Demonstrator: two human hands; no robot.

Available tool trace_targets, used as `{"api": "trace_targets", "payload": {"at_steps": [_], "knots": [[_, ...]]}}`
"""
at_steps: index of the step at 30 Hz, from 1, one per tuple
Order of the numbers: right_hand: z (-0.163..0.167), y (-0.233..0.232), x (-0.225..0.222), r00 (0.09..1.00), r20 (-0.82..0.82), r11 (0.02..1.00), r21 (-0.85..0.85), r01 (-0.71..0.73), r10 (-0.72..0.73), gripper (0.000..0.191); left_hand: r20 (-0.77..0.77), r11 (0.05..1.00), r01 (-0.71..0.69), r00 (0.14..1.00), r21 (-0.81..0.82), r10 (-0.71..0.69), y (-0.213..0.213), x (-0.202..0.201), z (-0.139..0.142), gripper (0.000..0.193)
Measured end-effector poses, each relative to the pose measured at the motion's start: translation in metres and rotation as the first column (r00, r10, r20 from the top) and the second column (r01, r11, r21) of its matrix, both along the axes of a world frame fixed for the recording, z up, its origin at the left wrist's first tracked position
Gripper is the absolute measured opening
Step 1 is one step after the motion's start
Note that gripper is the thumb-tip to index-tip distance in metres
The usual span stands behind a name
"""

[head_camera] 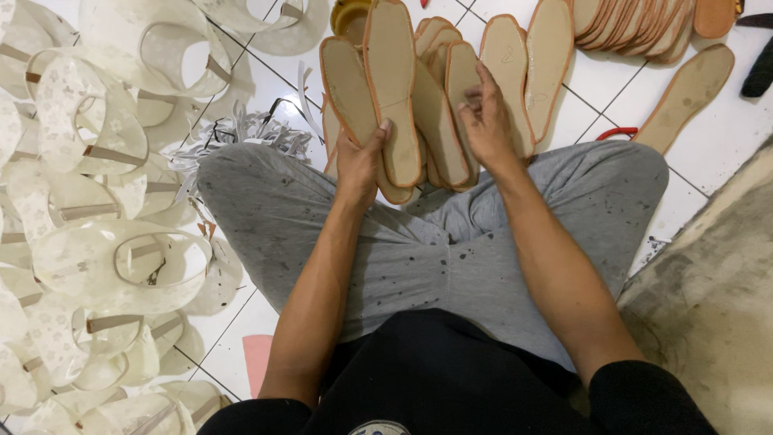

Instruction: The person sits on the workshop floor and pairs sandal soles and insoles one at a time, matching a tan top sole with a beige insole and stacking the matched pairs into piles beside them. They work through a large pile of loose soles spread on the floor, building up stacks of completed pairs.

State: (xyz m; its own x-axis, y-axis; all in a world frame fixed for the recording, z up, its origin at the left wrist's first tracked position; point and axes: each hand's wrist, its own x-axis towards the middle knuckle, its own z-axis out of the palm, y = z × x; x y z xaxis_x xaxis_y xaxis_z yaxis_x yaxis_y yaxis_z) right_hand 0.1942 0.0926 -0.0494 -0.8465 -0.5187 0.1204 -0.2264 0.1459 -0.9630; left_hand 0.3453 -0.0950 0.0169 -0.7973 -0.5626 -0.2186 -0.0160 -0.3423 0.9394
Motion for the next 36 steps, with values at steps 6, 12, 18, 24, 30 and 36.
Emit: {"api": "trace_targets", "payload": {"at_steps": [6, 12, 18, 24, 30, 36], "knots": [[0.014, -0.014, 0.018, 0.81, 0.491, 0.857, -0.515, -0.026, 0.32, 0.089, 0.103, 0.992, 0.078, 0.991, 0.1, -0.088, 0.005, 0.0, 0.0, 0.031], [0.048, -0.005, 0.011, 0.605, 0.662, 0.736, -0.653, 0.177, 0.442, 0.088, 0.049, 0.981, 0.165, 0.984, 0.097, -0.171, 0.007, 0.001, 0.009, 0.029], [0.041, -0.022, 0.024, 0.727, 0.602, 0.793, -0.595, 0.131, 0.332, 0.092, -0.033, 0.957, 0.285, 0.958, 0.047, -0.284, 0.012, 0.006, 0.018, 0.019], [0.043, -0.009, 0.015, 0.746, 0.545, 0.847, -0.53, -0.048, 0.384, 0.1, 0.113, 0.98, 0.166, 0.982, -0.109, -0.153, 0.009, 0.003, 0.019, 0.024], [0.056, 0.003, 0.006, 0.583, 0.661, 0.727, -0.667, 0.166, 0.473, 0.044, -0.194, 0.972, 0.081, 0.98, 0.22, -0.037, 0.005, 0.002, 0.012, 0.025], [0.054, 0.015, -0.002, 0.412, 0.567, 0.506, -0.823, 0.258, 0.713, 0.024, 0.013, 0.968, -0.009, 1.0, 0.249, 0.006, 0.0, -0.002, 0.001, 0.035]]}}
